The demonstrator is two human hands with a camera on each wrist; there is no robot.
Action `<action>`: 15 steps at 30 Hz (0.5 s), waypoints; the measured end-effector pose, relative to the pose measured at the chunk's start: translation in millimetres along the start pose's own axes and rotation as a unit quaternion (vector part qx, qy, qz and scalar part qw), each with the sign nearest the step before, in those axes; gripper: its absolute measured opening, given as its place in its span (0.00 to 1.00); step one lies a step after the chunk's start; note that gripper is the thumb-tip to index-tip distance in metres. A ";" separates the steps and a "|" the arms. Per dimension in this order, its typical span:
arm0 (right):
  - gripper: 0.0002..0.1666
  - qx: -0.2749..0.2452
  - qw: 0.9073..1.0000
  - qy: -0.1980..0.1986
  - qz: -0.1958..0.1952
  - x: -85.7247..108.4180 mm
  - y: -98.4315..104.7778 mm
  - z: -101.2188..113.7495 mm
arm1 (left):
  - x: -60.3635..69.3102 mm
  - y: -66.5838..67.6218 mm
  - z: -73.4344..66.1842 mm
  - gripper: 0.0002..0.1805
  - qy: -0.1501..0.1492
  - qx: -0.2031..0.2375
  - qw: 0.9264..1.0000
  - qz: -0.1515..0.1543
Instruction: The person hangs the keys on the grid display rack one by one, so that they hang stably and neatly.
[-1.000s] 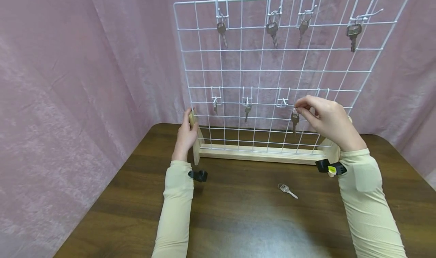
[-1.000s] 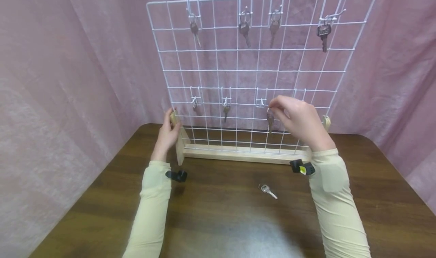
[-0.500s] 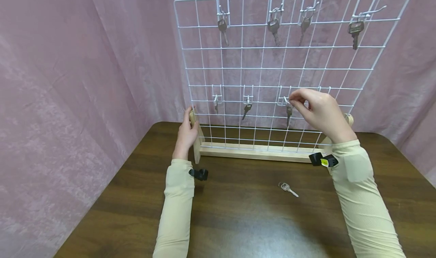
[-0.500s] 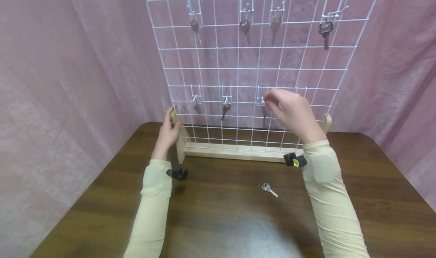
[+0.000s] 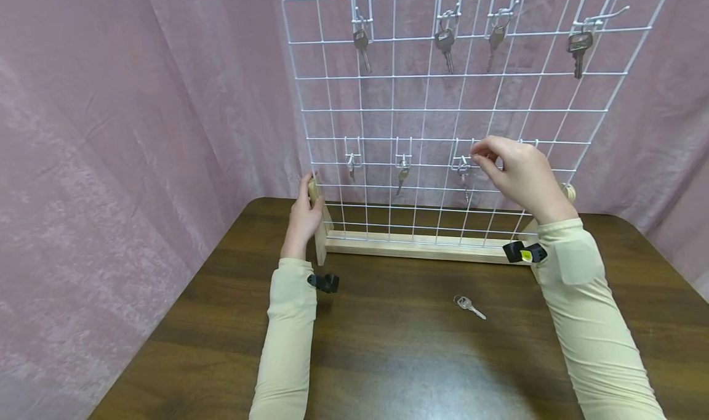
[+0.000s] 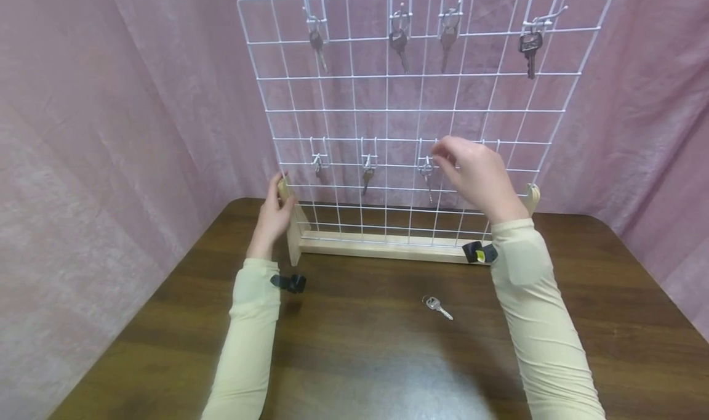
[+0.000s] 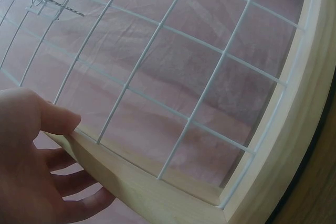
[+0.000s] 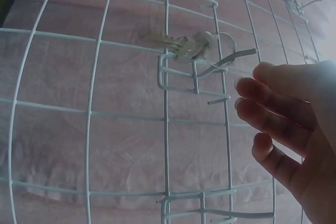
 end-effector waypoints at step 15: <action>0.05 0.006 1.000 -0.010 0.015 23.0 5.4 0.5 | -1.9 -0.2 1.2 0.32 -0.001 -0.008 1.000 -0.005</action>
Point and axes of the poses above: each hand's wrist, its own x-axis away from the middle knuckle, its own y-axis out of the back of the hand, z = x × y, the point moved 8 cm from there along -x, towards the middle knuckle, and after that the axes turned 8 degrees about -z, right-handed, at the moved point
